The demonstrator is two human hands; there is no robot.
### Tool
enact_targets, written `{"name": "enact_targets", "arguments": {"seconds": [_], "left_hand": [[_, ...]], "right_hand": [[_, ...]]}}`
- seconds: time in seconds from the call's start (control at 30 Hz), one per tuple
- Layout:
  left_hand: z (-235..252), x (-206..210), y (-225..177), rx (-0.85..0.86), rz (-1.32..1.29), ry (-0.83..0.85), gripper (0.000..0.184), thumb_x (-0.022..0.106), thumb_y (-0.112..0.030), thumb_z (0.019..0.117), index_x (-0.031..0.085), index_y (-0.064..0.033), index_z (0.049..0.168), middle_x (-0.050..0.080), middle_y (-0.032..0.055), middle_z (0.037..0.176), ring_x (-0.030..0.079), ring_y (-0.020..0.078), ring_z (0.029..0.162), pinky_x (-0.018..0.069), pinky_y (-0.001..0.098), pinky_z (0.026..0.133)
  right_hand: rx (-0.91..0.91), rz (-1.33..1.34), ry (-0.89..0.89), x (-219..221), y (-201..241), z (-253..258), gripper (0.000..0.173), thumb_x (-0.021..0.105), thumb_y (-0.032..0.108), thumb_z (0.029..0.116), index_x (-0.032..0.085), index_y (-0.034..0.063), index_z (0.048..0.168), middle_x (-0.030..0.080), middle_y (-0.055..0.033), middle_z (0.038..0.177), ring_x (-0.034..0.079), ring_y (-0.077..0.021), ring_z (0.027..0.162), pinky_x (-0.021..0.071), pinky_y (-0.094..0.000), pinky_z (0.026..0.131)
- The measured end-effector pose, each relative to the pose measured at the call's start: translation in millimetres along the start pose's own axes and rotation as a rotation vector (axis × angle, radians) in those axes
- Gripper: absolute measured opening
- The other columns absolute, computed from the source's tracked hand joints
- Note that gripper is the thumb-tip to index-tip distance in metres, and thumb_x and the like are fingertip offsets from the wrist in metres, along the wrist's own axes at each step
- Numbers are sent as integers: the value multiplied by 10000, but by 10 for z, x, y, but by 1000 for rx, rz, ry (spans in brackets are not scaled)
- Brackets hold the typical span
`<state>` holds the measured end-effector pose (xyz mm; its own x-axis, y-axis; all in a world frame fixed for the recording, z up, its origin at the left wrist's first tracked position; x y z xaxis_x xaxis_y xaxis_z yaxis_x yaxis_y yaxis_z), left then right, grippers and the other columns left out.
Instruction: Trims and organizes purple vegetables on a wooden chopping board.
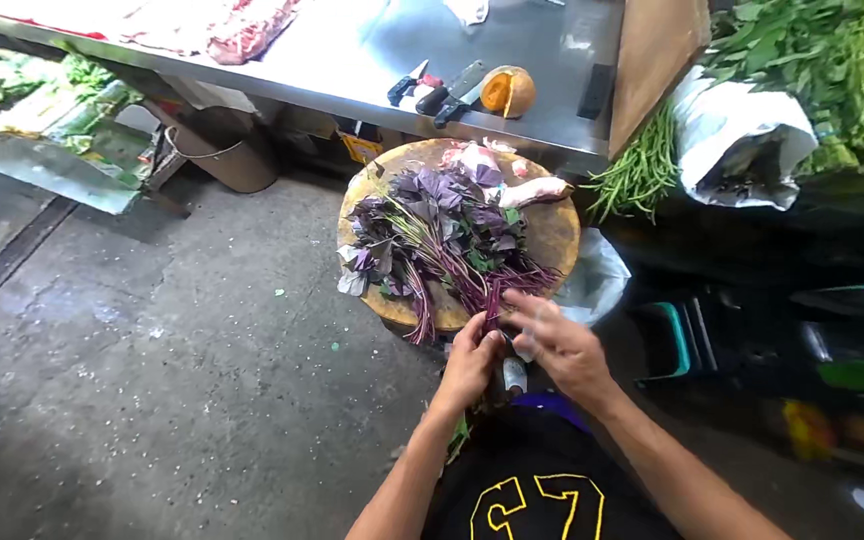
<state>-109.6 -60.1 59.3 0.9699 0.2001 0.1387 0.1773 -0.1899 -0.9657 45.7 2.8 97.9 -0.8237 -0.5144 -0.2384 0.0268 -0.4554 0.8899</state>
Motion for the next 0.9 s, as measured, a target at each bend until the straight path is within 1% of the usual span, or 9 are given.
{"name": "enact_targets", "arguments": {"seconds": [0.1,0.17,0.33,0.43,0.5,0.6,0.7,0.8,0.9], "left_hand": [[-55,179,5,122,259,-185,388,548,-70,1013,557,46,1384,696,130,1194,697,140,1000,584,313,910],[-66,297,78,249,468,-149,378,572,15,954,617,76,1325,693,192,1233,689,218,1130,555,382,1018],[-132,572,156,506,692,114,325,564,-9,953,688,-5,1253,710,165,1086,689,294,1033,540,498,942],[-89,628,-69,513,429,29,297,570,1,969,640,87,1245,688,183,1173,672,216,1110,555,376,998],[-49,613,-202,387,284,-109,358,555,-15,992,567,108,1328,677,159,1182,689,161,1002,603,334,888],[-53,623,-331,224,275,-249,471,518,-40,1012,477,54,1472,659,133,1290,686,105,888,597,287,811],[-87,647,-379,128,518,-197,454,498,-68,1026,526,-26,1477,662,141,1303,692,150,990,574,318,908],[-87,701,-355,184,730,29,384,510,-43,1014,610,-17,1385,679,213,1123,686,316,1011,563,469,922],[-107,779,-332,360,702,121,418,532,-2,987,609,-16,1398,687,215,1181,686,310,1079,549,462,964]], "right_hand": [[371,150,-62,-131,-350,-31,734,780,230,890,464,-63,1484,521,-175,1513,563,-211,1349,513,-331,1092],[573,203,59,-295,-371,110,860,800,212,843,368,-46,1540,535,-150,1500,605,-167,1287,546,-294,1029],[833,302,537,-690,-591,573,318,653,124,981,649,-46,1251,755,-103,1071,745,-171,898,621,-339,855],[810,677,386,-619,-796,379,406,486,326,1060,619,-11,1245,764,-83,1052,743,-166,894,614,-334,821],[721,906,203,-466,-790,212,627,719,526,900,608,41,1282,745,-72,1132,725,-174,983,601,-355,867],[503,837,160,-425,-672,253,694,794,373,871,557,-7,1402,686,-85,1314,690,-190,1133,587,-360,947],[343,498,375,-674,-620,607,658,756,136,886,487,-106,1436,634,-174,1376,674,-270,1182,584,-392,1001],[393,245,753,-892,-568,920,430,760,123,897,662,-19,1291,744,-78,1157,727,-140,1004,611,-317,902],[491,358,928,-868,-627,1038,242,660,108,971,717,-9,1175,779,-46,976,745,-107,843,629,-290,798]]}}
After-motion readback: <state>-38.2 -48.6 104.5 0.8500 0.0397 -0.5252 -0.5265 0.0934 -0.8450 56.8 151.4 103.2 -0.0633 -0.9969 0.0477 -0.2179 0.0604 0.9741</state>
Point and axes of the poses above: each hand's wrist, its own z-axis towards the middle knuckle, its own x-axis out of the palm, y = z × x, the point moved 1 cm from there along z, towards the middle knuckle
